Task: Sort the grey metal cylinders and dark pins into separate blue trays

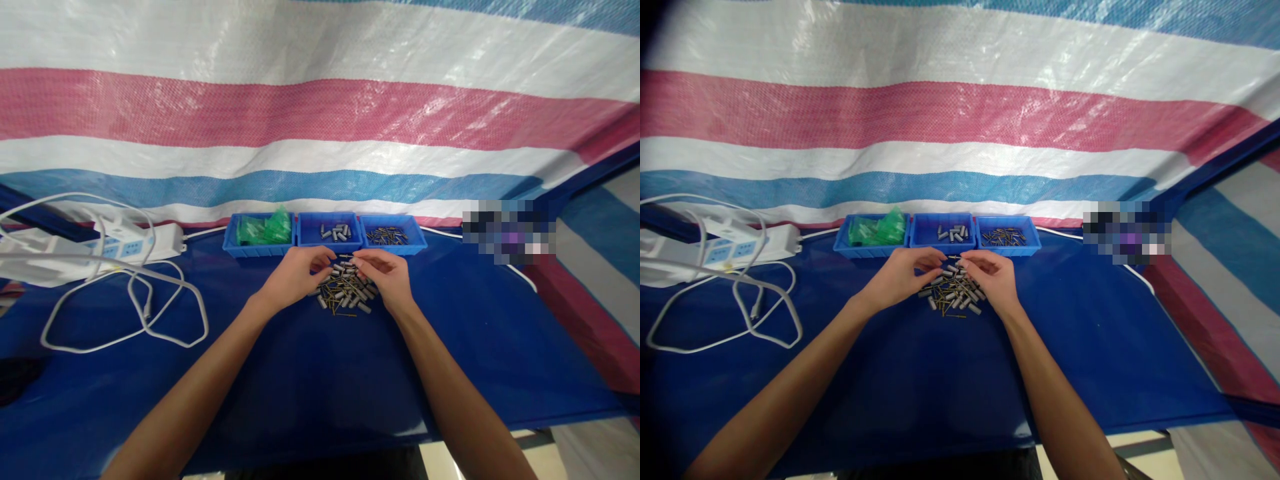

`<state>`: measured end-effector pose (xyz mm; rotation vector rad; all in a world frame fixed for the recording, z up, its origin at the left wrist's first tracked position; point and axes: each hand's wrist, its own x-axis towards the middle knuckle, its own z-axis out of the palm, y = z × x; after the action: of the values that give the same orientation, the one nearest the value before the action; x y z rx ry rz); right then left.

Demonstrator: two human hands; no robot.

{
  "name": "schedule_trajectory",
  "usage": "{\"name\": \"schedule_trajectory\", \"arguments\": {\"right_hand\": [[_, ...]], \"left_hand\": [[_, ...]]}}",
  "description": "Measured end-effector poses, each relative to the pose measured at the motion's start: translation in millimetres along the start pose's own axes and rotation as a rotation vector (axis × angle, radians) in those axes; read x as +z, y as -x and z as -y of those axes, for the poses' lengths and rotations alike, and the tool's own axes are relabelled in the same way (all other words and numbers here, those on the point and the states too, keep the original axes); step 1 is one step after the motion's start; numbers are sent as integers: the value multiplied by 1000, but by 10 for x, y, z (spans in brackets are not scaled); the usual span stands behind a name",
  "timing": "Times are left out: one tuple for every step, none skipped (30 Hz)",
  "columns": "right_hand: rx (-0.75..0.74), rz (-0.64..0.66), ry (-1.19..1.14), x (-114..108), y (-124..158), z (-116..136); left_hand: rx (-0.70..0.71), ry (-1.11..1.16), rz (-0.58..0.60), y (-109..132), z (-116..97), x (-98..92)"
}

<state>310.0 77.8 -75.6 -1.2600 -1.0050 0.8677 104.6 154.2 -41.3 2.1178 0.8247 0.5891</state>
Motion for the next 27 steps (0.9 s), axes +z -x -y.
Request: {"name": "schedule_trajectory", "arguments": {"right_hand": [[-41, -48, 28, -20, -13, -7], [-80, -92, 59, -42, -26, -14], [-112, -134, 90, -65, -38, -23], [-134, -169, 120, -86, -47, -32], [-147, -195, 147, -103, -54, -42], [-153, -214, 169, -116, -57, -51], [-154, -226, 187, -122, -58, -59], [-152, -229, 200, -124, -56, -65], [-150, -225, 211, -120, -52, -69], [-150, -217, 219, -113, -47, -71], [-150, -210, 223, -104, -41, -71], [-148, -199, 225, -95, -36, -69], [-144, -187, 227, -86, -31, -67], [-137, -176, 229, -79, -27, -65], [-129, -167, 234, -73, -24, -63], [-119, -160, 237, -69, -21, -62], [-109, -150, 240, -65, -19, -60], [-101, -142, 240, -63, -16, -60], [-96, -133, 238, -60, -13, -59], [-91, -123, 233, -57, -9, -58], [-88, -114, 227, -54, -6, -57], [-85, -106, 223, -50, -1, -55], [-84, -102, 221, -46, 3, -54], [-83, -99, 221, -41, 7, -52], [-82, -95, 222, -38, 10, -51], [-82, -93, 223, -35, 13, -49], [-82, -89, 223, -33, 16, -47]], "left_hand": [[20, -91, 14, 4, 19, 8], [42, -177, 34, 8, 34, 15], [62, -250, 57, 12, 44, 20], [77, -305, 82, 15, 50, 25], [86, -342, 105, 17, 50, 28], [88, -368, 124, 18, 49, 31], [88, -385, 139, 18, 46, 33], [89, -399, 148, 17, 43, 35], [91, -410, 154, 15, 41, 37], [93, -421, 156, 12, 40, 39], [92, -433, 159, 10, 41, 41], [89, -446, 160, 8, 43, 43], [83, -460, 163, 6, 46, 44], [77, -474, 164, 6, 49, 45], [72, -488, 165, 7, 51, 46], [69, -501, 162, 9, 52, 46], [68, -514, 156, 11, 53, 47], [68, -528, 149, 13, 53, 47], [67, -543, 141, 14, 52, 48], [65, -560, 135, 15, 52, 49], [60, -576, 131, 15, 51, 50], [53, -591, 127, 14, 50, 51], [46, -603, 124, 13, 49, 51], [41, -614, 120, 12, 50, 50], [37, -621, 115, 11, 50, 49], [34, -624, 113, 10, 51, 47], [30, -624, 110, 10, 53, 46]]}}
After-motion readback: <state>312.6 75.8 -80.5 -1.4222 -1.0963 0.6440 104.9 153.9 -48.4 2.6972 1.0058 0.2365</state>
